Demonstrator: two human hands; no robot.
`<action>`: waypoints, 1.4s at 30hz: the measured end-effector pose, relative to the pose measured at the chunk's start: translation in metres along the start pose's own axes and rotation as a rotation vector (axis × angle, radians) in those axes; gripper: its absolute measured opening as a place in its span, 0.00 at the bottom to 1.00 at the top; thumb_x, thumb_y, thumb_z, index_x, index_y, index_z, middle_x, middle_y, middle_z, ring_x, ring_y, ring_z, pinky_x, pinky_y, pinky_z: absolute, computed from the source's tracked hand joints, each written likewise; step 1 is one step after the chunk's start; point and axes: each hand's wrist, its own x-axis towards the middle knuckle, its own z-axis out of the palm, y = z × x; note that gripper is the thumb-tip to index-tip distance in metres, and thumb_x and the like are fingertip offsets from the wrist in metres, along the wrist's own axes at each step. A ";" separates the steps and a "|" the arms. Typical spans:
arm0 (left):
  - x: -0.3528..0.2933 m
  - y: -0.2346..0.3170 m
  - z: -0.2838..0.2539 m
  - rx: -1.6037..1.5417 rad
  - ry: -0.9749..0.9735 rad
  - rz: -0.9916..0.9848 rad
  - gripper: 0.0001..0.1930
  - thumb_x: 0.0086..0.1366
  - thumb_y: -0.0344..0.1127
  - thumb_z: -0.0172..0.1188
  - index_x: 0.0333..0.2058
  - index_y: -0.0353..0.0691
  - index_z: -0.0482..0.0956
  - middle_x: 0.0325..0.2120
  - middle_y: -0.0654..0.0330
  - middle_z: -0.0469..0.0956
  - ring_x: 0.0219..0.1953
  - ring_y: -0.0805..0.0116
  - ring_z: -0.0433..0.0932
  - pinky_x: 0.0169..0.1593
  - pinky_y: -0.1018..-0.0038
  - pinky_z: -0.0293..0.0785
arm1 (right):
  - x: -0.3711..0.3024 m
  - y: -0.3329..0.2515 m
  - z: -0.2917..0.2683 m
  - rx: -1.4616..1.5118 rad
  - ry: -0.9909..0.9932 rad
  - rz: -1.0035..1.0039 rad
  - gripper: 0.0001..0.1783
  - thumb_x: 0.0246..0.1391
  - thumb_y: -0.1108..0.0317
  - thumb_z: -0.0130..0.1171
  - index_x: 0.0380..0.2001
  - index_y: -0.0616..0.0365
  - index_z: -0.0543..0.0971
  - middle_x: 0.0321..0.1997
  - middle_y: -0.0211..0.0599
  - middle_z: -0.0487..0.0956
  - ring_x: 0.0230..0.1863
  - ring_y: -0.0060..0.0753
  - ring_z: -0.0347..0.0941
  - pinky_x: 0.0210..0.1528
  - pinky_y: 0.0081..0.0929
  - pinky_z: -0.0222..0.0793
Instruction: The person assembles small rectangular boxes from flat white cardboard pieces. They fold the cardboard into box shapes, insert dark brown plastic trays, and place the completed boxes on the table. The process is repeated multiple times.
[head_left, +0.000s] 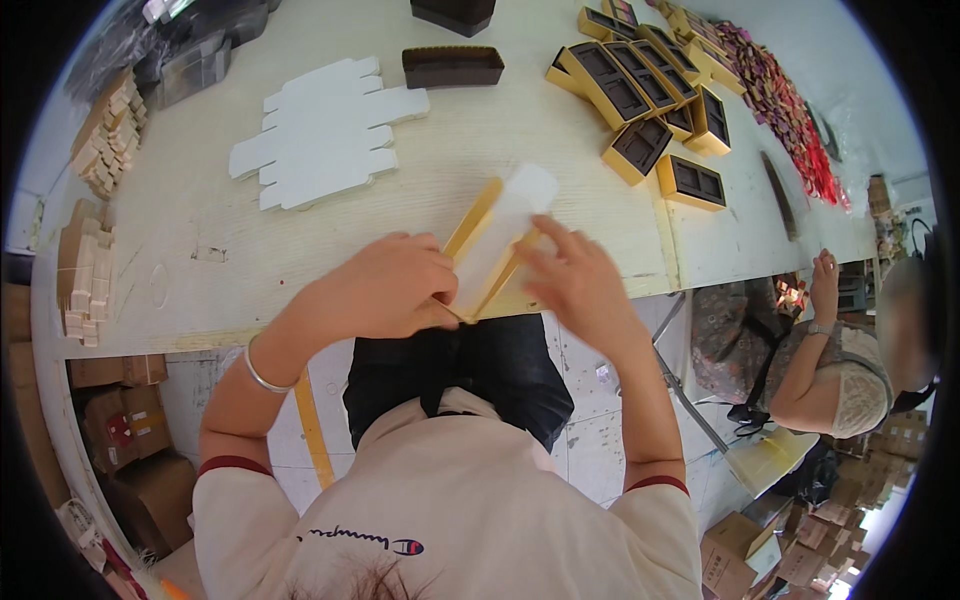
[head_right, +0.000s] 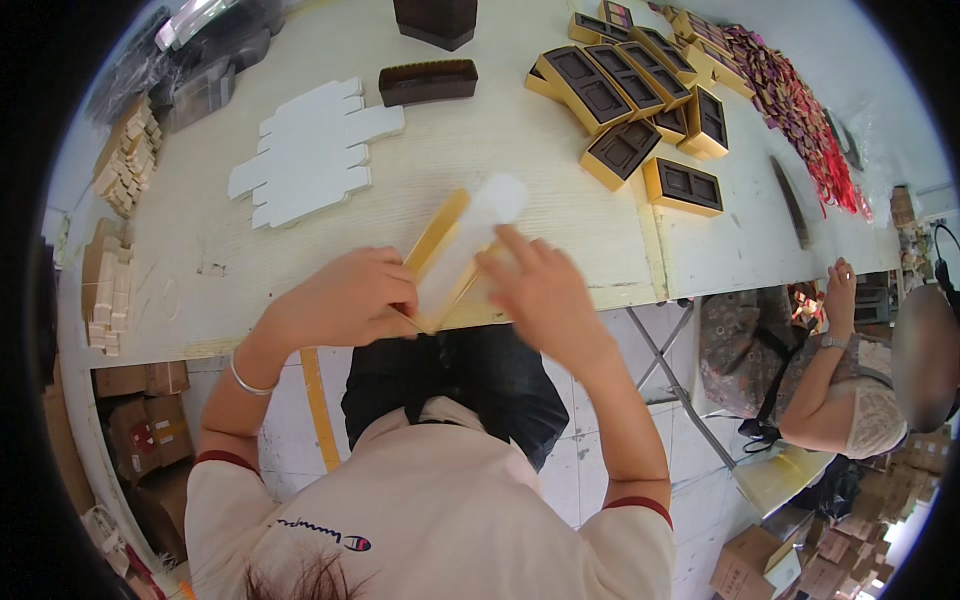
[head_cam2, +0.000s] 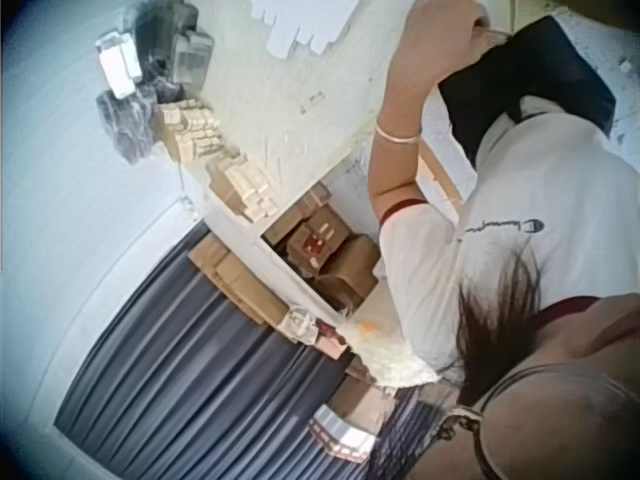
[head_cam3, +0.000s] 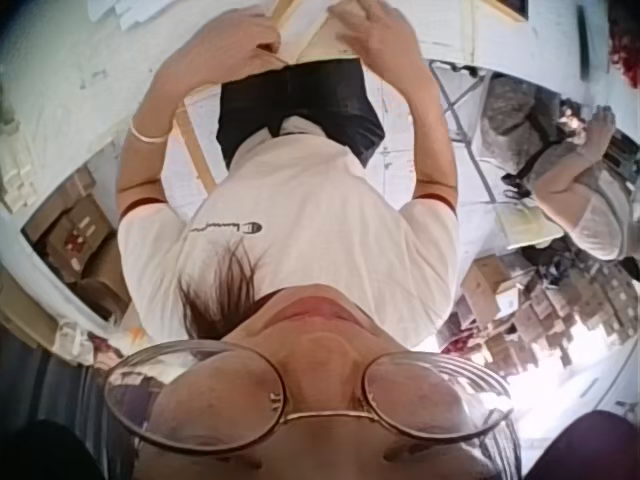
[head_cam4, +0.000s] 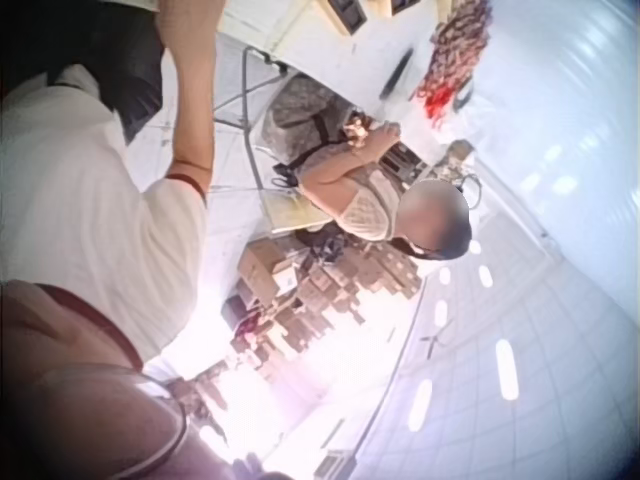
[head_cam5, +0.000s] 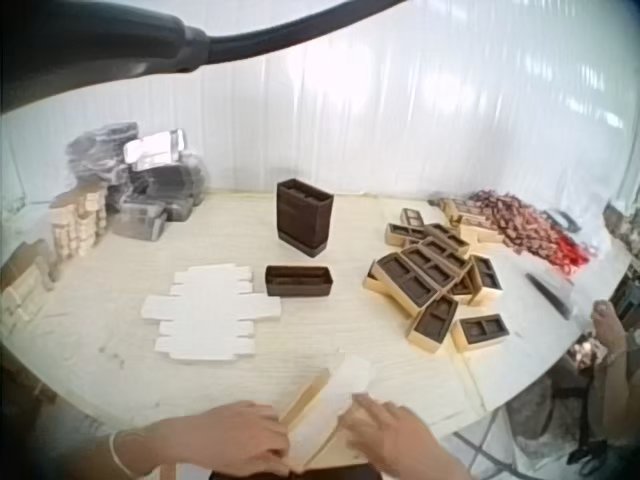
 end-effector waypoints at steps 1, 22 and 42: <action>0.000 0.001 0.002 0.166 0.151 0.027 0.15 0.53 0.42 0.67 0.33 0.38 0.78 0.35 0.61 0.77 0.41 0.59 0.74 0.44 0.62 0.70 | -0.001 0.008 -0.001 -0.056 0.030 -0.002 0.06 0.46 0.71 0.62 0.28 0.57 0.76 0.26 0.35 0.71 0.34 0.41 0.72 0.35 0.36 0.68; 0.000 -0.011 0.036 0.021 0.482 0.161 0.15 0.44 0.34 0.72 0.30 0.43 0.76 0.37 0.64 0.76 0.41 0.59 0.71 0.42 0.69 0.73 | -0.007 -0.002 0.008 0.224 -0.141 -0.149 0.13 0.39 0.75 0.67 0.31 0.57 0.76 0.33 0.36 0.72 0.37 0.40 0.69 0.39 0.33 0.64; 0.010 0.015 0.062 -0.302 0.561 -0.067 0.02 0.57 0.27 0.59 0.27 0.39 0.75 0.23 0.58 0.73 0.25 0.55 0.74 0.29 0.65 0.70 | -0.039 -0.027 0.020 0.082 0.030 -0.160 0.31 0.37 0.82 0.60 0.51 0.61 0.74 0.53 0.46 0.72 0.49 0.45 0.71 0.49 0.37 0.68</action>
